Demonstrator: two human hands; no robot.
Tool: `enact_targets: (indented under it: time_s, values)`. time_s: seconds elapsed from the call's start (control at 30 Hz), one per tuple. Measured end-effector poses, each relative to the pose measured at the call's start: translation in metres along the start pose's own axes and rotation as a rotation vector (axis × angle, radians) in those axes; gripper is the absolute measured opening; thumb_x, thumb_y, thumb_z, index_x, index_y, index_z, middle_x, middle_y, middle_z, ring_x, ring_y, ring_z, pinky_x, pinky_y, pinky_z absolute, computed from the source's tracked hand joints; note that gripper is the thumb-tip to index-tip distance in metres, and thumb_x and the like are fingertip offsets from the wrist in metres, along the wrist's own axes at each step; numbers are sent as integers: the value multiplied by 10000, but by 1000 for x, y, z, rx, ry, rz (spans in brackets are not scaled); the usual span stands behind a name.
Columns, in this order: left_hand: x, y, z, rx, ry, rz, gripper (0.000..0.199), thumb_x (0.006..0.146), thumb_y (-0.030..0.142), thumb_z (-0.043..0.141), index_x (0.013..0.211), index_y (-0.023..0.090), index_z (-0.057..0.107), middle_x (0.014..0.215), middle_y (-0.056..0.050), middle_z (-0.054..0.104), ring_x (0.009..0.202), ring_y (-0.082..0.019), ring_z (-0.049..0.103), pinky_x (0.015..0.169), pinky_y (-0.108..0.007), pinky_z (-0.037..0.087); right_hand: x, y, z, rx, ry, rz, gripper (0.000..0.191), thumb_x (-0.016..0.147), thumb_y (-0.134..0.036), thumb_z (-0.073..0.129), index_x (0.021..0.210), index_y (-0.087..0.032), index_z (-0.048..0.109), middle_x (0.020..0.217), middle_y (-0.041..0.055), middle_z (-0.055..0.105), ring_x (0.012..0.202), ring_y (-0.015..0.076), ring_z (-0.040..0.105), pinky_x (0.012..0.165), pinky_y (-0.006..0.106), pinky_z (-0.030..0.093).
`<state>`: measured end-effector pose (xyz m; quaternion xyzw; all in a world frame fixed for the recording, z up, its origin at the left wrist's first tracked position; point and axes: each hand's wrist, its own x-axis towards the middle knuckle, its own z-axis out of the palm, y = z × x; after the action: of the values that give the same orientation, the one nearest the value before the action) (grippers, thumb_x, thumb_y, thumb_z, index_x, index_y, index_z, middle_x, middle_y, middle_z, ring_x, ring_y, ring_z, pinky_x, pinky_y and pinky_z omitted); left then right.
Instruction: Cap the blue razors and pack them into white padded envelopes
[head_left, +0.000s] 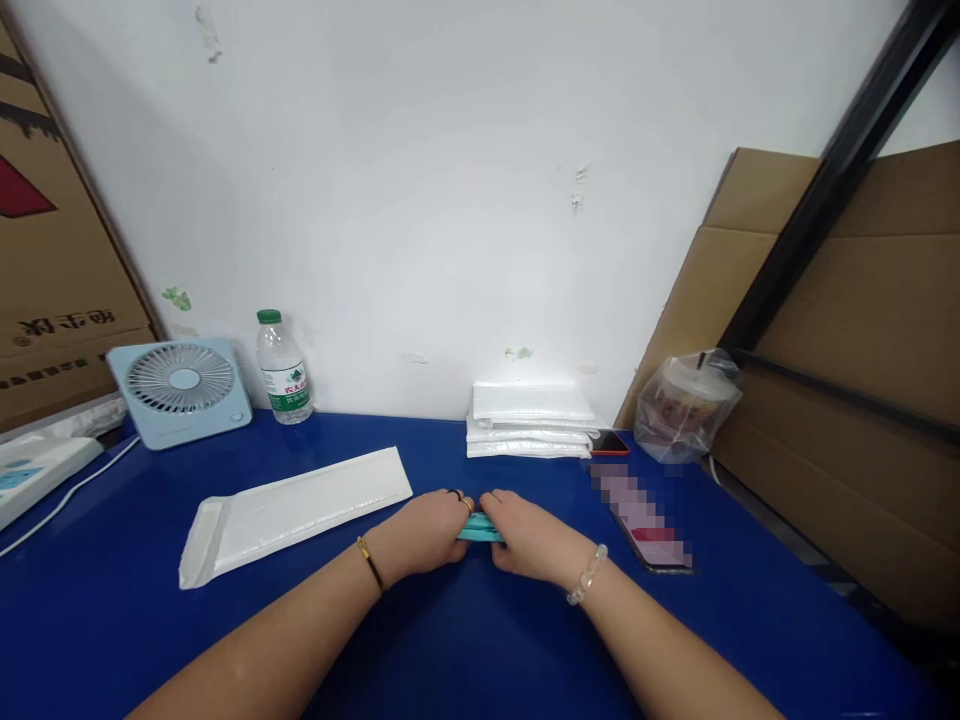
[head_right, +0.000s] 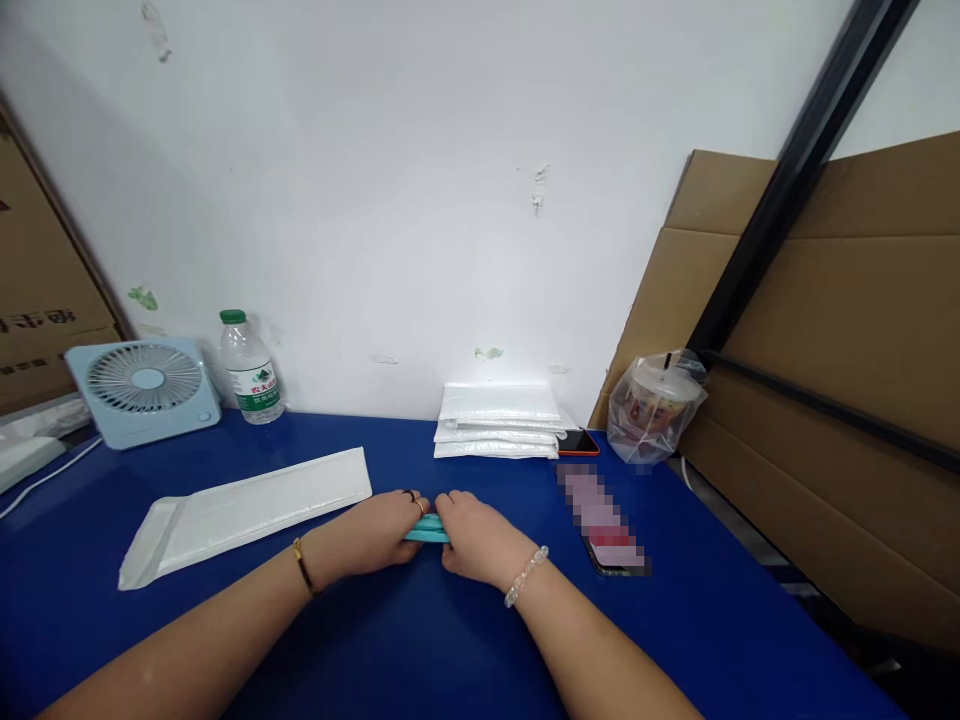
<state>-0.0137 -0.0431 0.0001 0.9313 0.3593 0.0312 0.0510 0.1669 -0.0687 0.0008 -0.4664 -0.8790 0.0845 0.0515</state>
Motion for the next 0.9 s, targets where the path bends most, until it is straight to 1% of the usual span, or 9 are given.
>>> enact_targets:
  time_s: [0.2, 0.37, 0.43, 0.53, 0.6, 0.7, 0.73, 0.8, 0.9]
  values:
    - [-1, 9, 6, 128, 24, -6, 174, 718, 229, 547, 873, 158, 581, 867, -91, 649, 767, -241, 621, 701, -337, 482, 9, -3, 8, -126, 32, 3, 285, 681, -221, 566, 951, -132, 565, 971, 118, 600, 854, 251, 575, 703, 322, 429]
    - [-6, 3, -20, -40, 122, -134, 153, 696, 243, 583, 844, 204, 596, 755, -39, 656, 694, -234, 624, 640, -327, 462, 14, 4, 10, -96, 181, 40, 221, 756, -206, 518, 970, -167, 558, 866, 88, 651, 738, 229, 611, 624, 292, 394]
    - [-9, -3, -38, -320, 238, -150, 321, 682, 304, 653, 986, 234, 578, 817, -22, 662, 729, -214, 623, 654, -307, 463, 17, 7, 12, 50, 265, 70, 180, 786, -237, 518, 952, -180, 559, 821, 68, 659, 700, 210, 609, 599, 269, 376]
    - [-7, -6, -58, -810, 630, -129, 571, 729, 416, 644, 1235, 240, 446, 1160, -92, 583, 1022, -236, 570, 779, -315, 469, 21, 8, 14, 429, 444, 84, 158, 813, -289, 533, 929, -188, 566, 783, 31, 650, 694, 174, 591, 592, 238, 378]
    - [-1, 2, -59, -1068, 786, -38, 664, 734, 448, 644, 1304, 242, 373, 1307, -115, 478, 1173, -252, 480, 876, -333, 445, 25, 6, 16, 675, 562, 43, 199, 822, -308, 535, 977, -188, 570, 776, 13, 641, 688, 156, 571, 610, 235, 400]
    - [15, 28, -45, -1257, 720, -12, 714, 671, 396, 728, 1277, 238, 385, 1179, -97, 565, 1057, -232, 561, 843, -321, 464, 31, 3, 23, 861, 621, -32, 205, 810, -289, 544, 982, -184, 579, 788, 5, 633, 681, 143, 555, 631, 243, 425]
    - [21, 37, -38, -1281, 667, -60, 588, 722, 404, 686, 1220, 227, 430, 1009, -65, 623, 910, -195, 611, 773, -303, 482, 33, 3, 26, 886, 599, -29, 161, 794, -267, 556, 924, -177, 586, 770, 4, 628, 670, 141, 551, 619, 241, 427]
    - [33, 51, -26, -1256, 602, -143, 336, 804, 456, 574, 1005, 190, 531, 686, 9, 590, 640, -130, 587, 636, -257, 469, 38, 6, 32, 907, 517, 3, 37, 744, -196, 584, 761, -169, 565, 710, 3, 606, 656, 136, 544, 598, 232, 426]
    - [43, 59, -18, -1126, 499, -169, 303, 813, 476, 544, 806, 173, 551, 588, 27, 544, 563, -107, 531, 603, -242, 446, 44, 13, 38, 911, 443, 32, 120, 697, -125, 596, 645, -175, 500, 680, -3, 582, 681, 129, 543, 615, 220, 437]
